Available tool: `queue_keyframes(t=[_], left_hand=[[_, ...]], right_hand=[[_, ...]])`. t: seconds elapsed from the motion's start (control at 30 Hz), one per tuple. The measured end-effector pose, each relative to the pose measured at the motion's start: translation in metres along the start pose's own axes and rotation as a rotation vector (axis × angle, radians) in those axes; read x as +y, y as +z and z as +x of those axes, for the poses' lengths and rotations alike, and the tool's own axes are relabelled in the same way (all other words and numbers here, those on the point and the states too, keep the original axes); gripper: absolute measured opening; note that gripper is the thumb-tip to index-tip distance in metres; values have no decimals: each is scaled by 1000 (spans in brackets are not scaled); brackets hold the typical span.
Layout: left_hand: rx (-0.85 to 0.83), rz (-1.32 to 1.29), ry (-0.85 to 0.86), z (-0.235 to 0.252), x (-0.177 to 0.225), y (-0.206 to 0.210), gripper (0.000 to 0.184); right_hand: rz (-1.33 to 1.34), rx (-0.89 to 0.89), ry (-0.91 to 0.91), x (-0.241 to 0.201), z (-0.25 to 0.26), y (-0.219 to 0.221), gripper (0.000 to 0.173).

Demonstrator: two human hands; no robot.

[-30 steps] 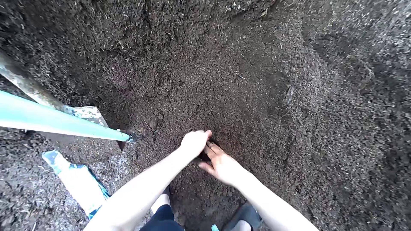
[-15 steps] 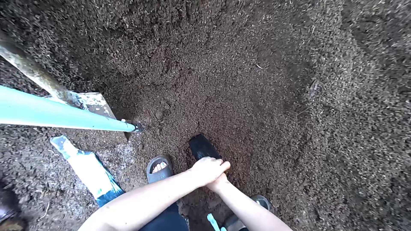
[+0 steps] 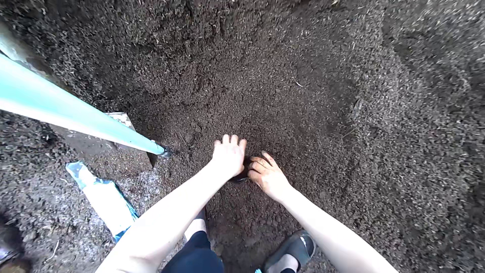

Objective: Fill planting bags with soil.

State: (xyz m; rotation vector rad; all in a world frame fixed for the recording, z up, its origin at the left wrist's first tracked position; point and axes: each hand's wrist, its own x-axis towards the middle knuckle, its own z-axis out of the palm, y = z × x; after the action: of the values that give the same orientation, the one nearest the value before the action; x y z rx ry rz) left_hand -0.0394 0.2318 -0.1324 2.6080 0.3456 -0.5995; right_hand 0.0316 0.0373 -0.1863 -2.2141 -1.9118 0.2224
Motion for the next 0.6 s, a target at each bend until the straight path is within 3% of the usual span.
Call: queue_keyframes(t=[0.13, 0.23, 0.33, 0.43, 0.47, 0.53, 0.6], left_hand=[[-1, 162, 484, 47, 4, 32, 30], [57, 110, 691, 56, -6, 47, 30], [-28, -44, 628, 34, -7, 44, 30], [-78, -175, 582, 21, -13, 54, 29], [-84, -213, 573, 19, -15, 58, 30], [-79, -289, 559, 14, -16, 66, 30], [-72, -336, 540, 4, -12, 73, 30]], right_hand=[[-111, 73, 5, -1, -9, -6, 15], [-128, 84, 106, 4, -28, -17, 14], [3, 165, 143, -14, -47, -28, 19], [289, 202, 202, -59, -51, -32, 20], [333, 120, 303, -73, -48, -31, 25], [399, -213, 538, -90, -36, -31, 52], [378, -392, 617, -90, -28, -18, 77]])
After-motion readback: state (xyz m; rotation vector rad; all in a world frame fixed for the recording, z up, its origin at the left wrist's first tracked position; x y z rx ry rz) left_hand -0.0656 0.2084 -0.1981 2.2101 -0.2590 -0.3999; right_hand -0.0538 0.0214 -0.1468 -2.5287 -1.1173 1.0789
